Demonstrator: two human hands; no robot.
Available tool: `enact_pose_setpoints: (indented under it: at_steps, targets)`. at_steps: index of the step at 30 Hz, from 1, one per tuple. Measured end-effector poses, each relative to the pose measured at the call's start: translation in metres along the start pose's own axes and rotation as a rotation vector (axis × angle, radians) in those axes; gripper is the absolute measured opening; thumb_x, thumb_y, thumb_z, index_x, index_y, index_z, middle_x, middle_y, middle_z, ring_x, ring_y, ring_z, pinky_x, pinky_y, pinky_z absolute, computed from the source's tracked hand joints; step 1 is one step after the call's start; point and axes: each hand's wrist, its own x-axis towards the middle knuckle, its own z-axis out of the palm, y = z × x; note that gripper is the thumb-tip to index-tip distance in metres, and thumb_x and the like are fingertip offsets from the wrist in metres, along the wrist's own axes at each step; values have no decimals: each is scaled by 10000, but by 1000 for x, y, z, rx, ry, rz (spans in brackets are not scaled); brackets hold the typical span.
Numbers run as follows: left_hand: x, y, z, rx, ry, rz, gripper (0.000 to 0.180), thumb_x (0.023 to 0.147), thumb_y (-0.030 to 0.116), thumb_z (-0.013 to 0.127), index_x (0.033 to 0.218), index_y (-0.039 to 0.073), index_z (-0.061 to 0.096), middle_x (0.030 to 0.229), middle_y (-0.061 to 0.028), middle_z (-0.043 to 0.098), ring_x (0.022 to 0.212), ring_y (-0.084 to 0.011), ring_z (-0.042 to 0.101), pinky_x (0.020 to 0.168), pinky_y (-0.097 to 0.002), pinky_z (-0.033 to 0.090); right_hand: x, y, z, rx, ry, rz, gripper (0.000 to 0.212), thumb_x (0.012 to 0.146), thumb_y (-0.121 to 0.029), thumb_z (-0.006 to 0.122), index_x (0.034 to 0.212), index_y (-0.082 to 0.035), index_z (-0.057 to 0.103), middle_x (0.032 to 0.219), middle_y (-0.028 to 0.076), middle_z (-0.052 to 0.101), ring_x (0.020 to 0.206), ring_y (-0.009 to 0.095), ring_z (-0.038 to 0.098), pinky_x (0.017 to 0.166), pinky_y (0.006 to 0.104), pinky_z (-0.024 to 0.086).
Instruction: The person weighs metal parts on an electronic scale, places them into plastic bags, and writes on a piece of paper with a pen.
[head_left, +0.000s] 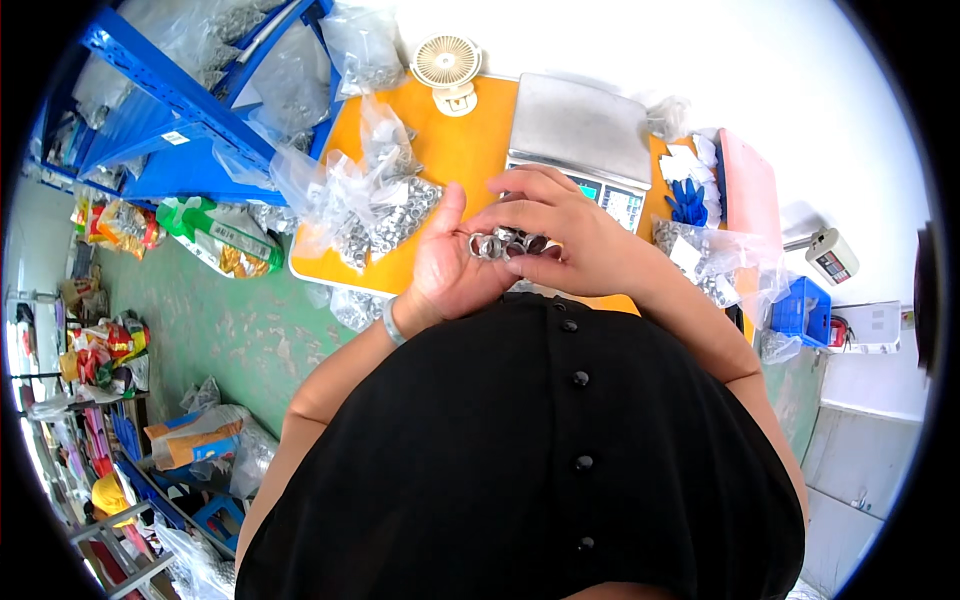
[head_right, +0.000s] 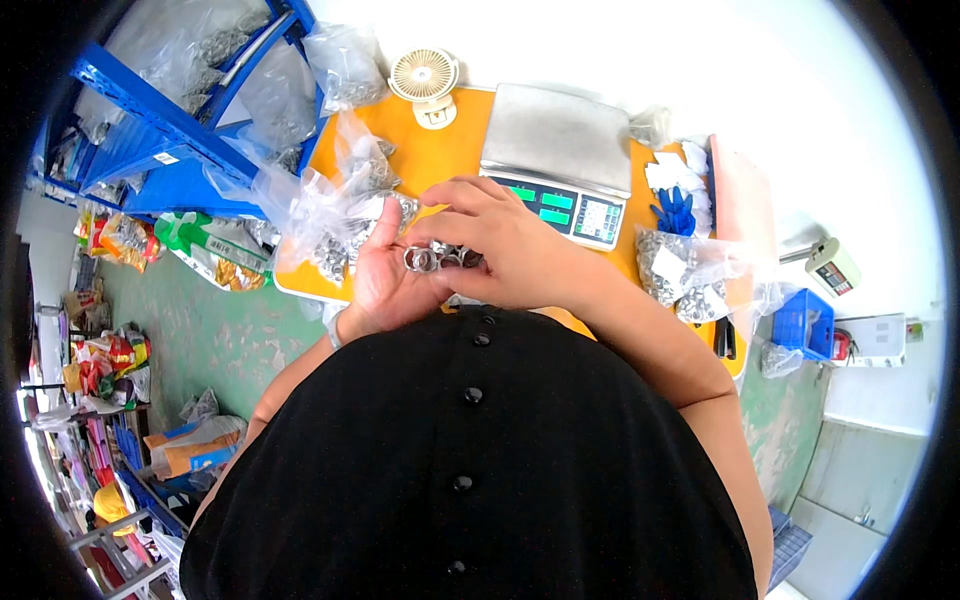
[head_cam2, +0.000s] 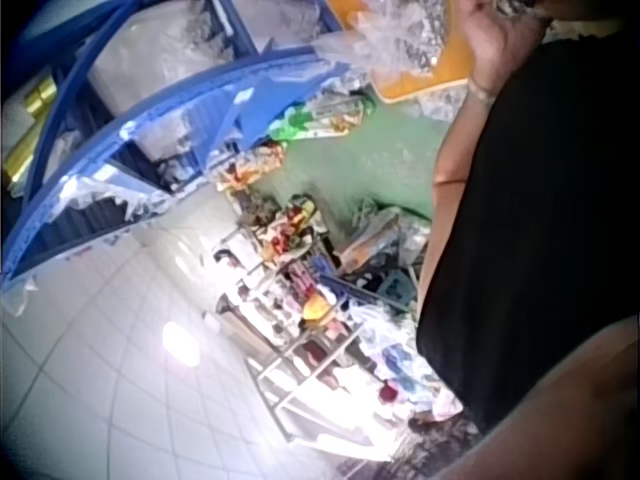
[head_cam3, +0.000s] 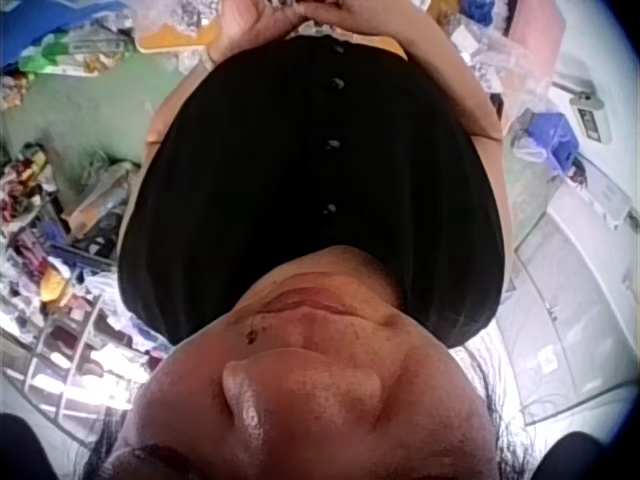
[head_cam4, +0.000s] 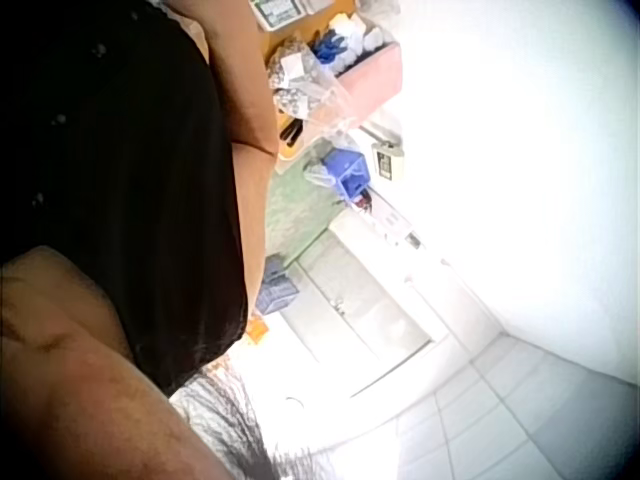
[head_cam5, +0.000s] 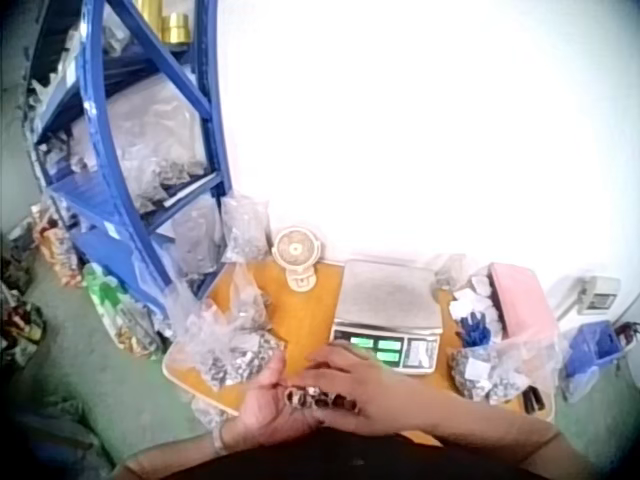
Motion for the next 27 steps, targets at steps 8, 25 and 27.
enact_pose_setpoints:
  at_steps: [8, 25, 27]
  targets:
    - [-2, 13, -10, 242, 185, 67, 511, 898, 427, 388, 1188, 8, 434, 1110, -145, 524, 1011, -289, 513, 841, -398, 436, -12, 6, -16, 225, 161, 247, 207, 729, -49, 574, 934, -63, 596, 1031, 124, 544, 952, 234, 545, 760, 322, 457]
    - [-52, 39, -60, 246, 733, 195, 161, 858, 173, 530, 966, 54, 543, 839, -65, 564, 747, -184, 531, 515, -225, 405, -36, 113, 179, -3, -680, 720, 192, 728, -53, 523, 888, -67, 629, 886, 181, 604, 863, 320, 574, 751, 368, 451]
    - [-55, 39, -55, 250, 732, 193, 173, 855, 175, 535, 972, 48, 543, 849, -70, 566, 756, -187, 532, 520, -232, 410, -35, 117, 186, 7, -651, 705, 184, 728, -58, 528, 882, -66, 628, 877, 177, 604, 856, 315, 574, 746, 365, 451]
